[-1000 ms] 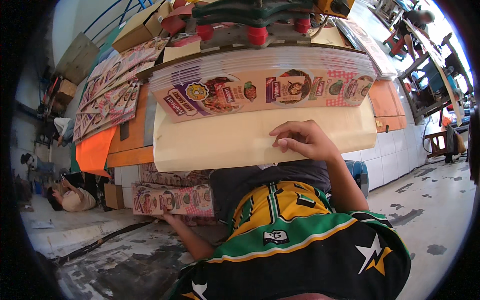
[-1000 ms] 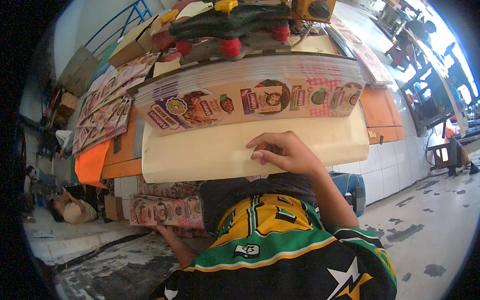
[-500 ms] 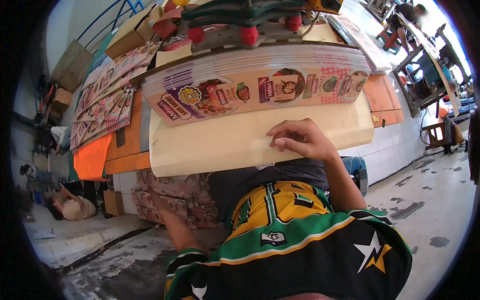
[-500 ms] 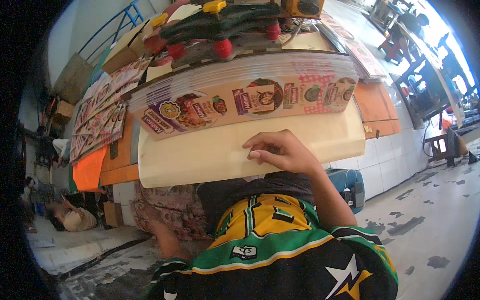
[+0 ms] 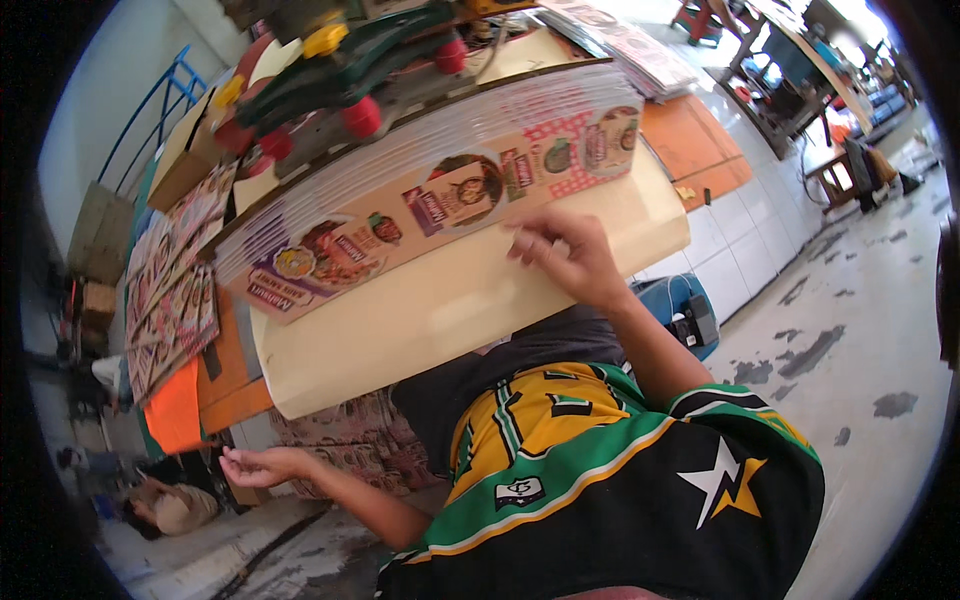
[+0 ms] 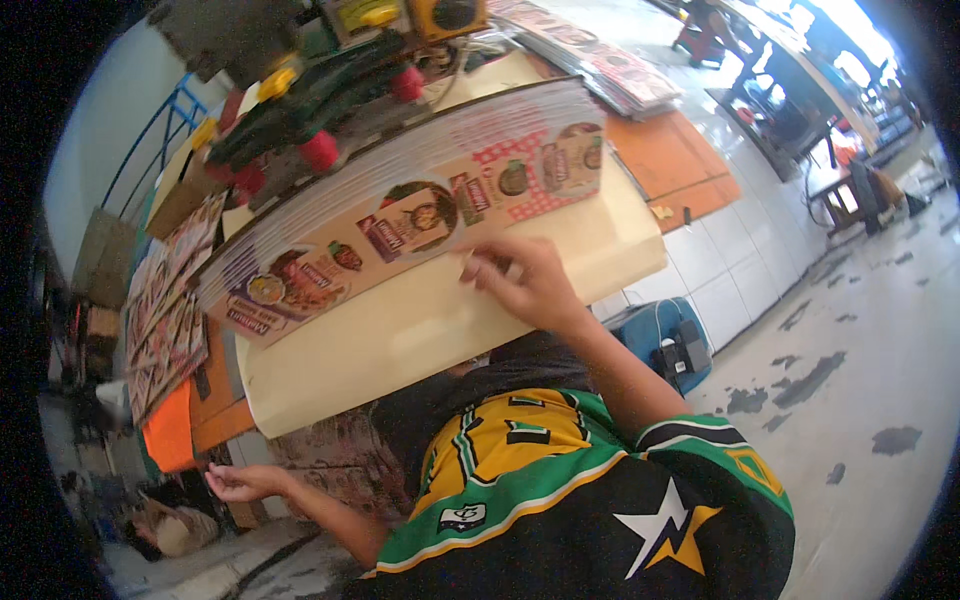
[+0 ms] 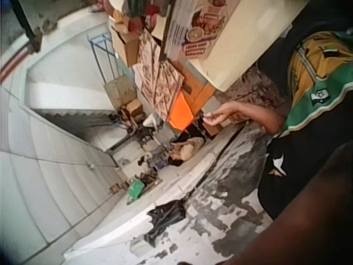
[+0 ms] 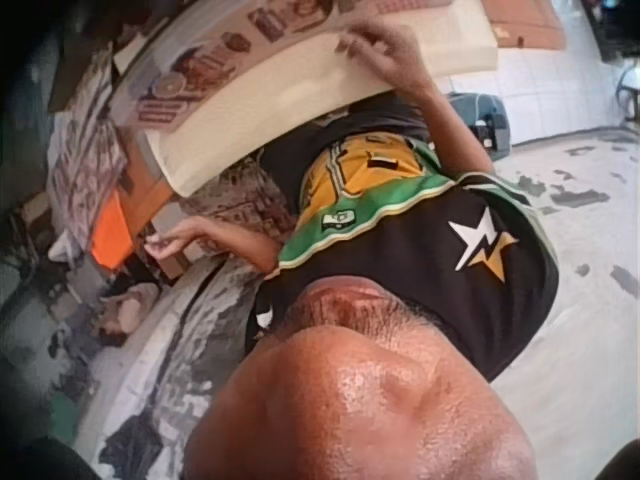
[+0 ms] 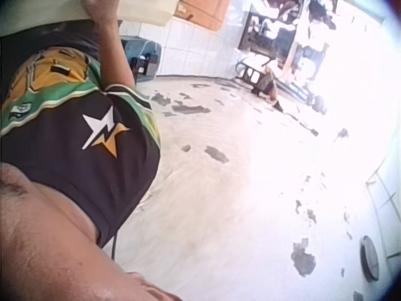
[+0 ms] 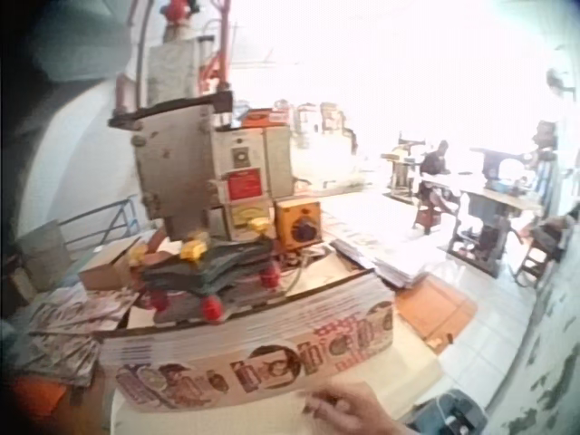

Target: The person flips through and aligns a stack of printed packaging sheets on a machine table, then separates and stacks batches of the sheets by hand.

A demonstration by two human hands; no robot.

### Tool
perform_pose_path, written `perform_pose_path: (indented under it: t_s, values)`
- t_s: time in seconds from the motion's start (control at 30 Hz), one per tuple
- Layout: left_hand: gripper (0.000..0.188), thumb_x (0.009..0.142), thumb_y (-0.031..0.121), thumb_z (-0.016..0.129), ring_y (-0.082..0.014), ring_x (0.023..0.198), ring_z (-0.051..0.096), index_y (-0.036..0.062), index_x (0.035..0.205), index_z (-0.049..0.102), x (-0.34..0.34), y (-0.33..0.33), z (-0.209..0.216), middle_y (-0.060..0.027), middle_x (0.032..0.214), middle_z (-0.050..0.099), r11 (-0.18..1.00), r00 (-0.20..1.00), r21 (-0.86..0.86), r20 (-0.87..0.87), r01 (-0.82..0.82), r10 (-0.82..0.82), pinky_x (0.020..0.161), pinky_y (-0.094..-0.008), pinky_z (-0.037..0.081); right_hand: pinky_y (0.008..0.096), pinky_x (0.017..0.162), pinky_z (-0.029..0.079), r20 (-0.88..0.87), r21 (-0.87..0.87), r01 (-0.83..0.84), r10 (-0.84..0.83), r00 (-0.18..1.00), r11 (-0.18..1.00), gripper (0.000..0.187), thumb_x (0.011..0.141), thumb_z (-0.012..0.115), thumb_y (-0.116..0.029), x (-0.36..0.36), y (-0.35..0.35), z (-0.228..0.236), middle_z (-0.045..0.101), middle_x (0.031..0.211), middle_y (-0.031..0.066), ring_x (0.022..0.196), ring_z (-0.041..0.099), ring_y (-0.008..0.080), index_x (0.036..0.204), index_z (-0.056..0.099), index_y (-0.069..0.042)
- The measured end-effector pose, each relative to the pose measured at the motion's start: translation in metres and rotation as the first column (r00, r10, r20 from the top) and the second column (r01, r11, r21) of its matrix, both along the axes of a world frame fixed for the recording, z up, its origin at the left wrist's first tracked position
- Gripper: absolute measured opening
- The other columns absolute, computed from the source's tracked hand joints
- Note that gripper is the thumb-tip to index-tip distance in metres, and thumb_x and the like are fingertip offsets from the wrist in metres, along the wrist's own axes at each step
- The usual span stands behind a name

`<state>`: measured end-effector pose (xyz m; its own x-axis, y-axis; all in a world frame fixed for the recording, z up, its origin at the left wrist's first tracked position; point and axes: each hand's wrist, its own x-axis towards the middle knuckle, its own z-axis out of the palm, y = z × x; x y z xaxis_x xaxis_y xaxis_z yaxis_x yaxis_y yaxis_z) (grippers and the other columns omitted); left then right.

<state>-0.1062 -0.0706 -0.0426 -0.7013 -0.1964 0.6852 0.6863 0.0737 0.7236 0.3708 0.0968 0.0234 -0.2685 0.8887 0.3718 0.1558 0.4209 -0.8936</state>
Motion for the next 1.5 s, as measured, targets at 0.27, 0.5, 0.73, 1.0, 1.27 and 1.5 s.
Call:
perform_pose_path:
  t_s: [0.27, 0.5, 0.73, 1.0, 1.27, 1.5]
  values:
    - [0.046, 0.103, 0.030, 0.050, -0.0244, 0.119, 0.055, -0.0051, 0.133, 0.049, 0.085, 0.098, 0.088, -0.0182, 0.130, 0.056, 0.650, 0.667, -0.151, 0.145, 0.745, -0.731, 0.103, -0.0361, 0.042, 0.0288, 0.076, 0.050, -0.141, 0.277, 0.759, -0.757, 0.638, 0.589, 0.030, 0.092, 0.063, -0.015, 0.083, 0.062, 0.014, 0.063, 0.101, 0.0081, 0.087, 0.062, 0.0124, 0.118, 0.062, -0.001]
    - [0.057, 0.100, 0.030, 0.057, -0.0216, 0.130, 0.046, -0.0043, 0.143, 0.041, 0.095, 0.127, 0.074, -0.0156, 0.145, 0.044, 0.525, 0.516, -0.077, 0.350, 0.848, -0.782, 0.108, -0.0358, 0.035, 0.0303, 0.081, 0.050, -0.216, 0.116, 0.582, -0.552, 0.806, 0.805, 0.038, 0.092, 0.067, -0.022, 0.088, 0.084, 0.008, 0.063, 0.108, 0.0084, 0.091, 0.063, 0.0156, 0.119, 0.060, 0.002]
    - [0.055, 0.099, 0.028, 0.059, -0.0192, 0.125, 0.048, -0.0044, 0.140, 0.041, 0.090, 0.117, 0.070, -0.0131, 0.139, 0.049, 0.539, 0.475, 0.085, 0.373, 0.838, -0.797, 0.106, -0.0338, 0.037, 0.0289, 0.082, 0.050, -0.328, 0.020, 0.523, -0.488, 0.809, 0.852, 0.034, 0.094, 0.066, -0.026, 0.094, 0.076, 0.009, 0.064, 0.100, 0.0073, 0.093, 0.061, 0.0138, 0.115, 0.060, 0.000]
    - [0.062, 0.097, 0.029, 0.062, -0.0193, 0.128, 0.046, -0.0029, 0.144, 0.039, 0.077, 0.113, 0.056, -0.0115, 0.142, 0.046, 0.461, 0.423, 0.050, 0.321, 0.886, -0.848, 0.109, -0.0367, 0.036, 0.0289, 0.083, 0.049, -0.235, 0.045, 0.581, -0.557, 0.797, 0.813, 0.034, 0.092, 0.070, -0.027, 0.098, 0.067, 0.011, 0.065, 0.100, 0.0061, 0.095, 0.061, 0.0124, 0.111, 0.061, 0.000]
    - [0.059, 0.100, 0.024, 0.056, -0.0212, 0.135, 0.040, -0.0048, 0.146, 0.035, 0.087, 0.114, 0.063, -0.0163, 0.149, 0.040, 0.387, 0.351, 0.057, 0.316, 0.920, -0.881, 0.112, -0.0357, 0.032, 0.0277, 0.086, 0.049, -0.240, 0.018, 0.499, -0.481, 0.843, 0.867, 0.035, 0.094, 0.067, -0.024, 0.099, 0.069, 0.017, 0.065, 0.104, 0.0064, 0.096, 0.060, 0.0127, 0.116, 0.060, 0.002]
    - [0.053, 0.098, 0.026, 0.060, -0.0189, 0.120, 0.049, -0.0036, 0.138, 0.041, 0.082, 0.107, 0.051, -0.0124, 0.130, 0.051, 0.482, 0.441, 0.093, 0.286, 0.871, -0.851, 0.106, -0.0340, 0.037, 0.0264, 0.091, 0.043, -0.385, -0.042, 0.349, -0.338, 0.859, 0.936, 0.029, 0.096, 0.063, -0.029, 0.099, 0.066, 0.009, 0.062, 0.104, 0.0045, 0.100, 0.057, 0.0115, 0.105, 0.061, -0.002]
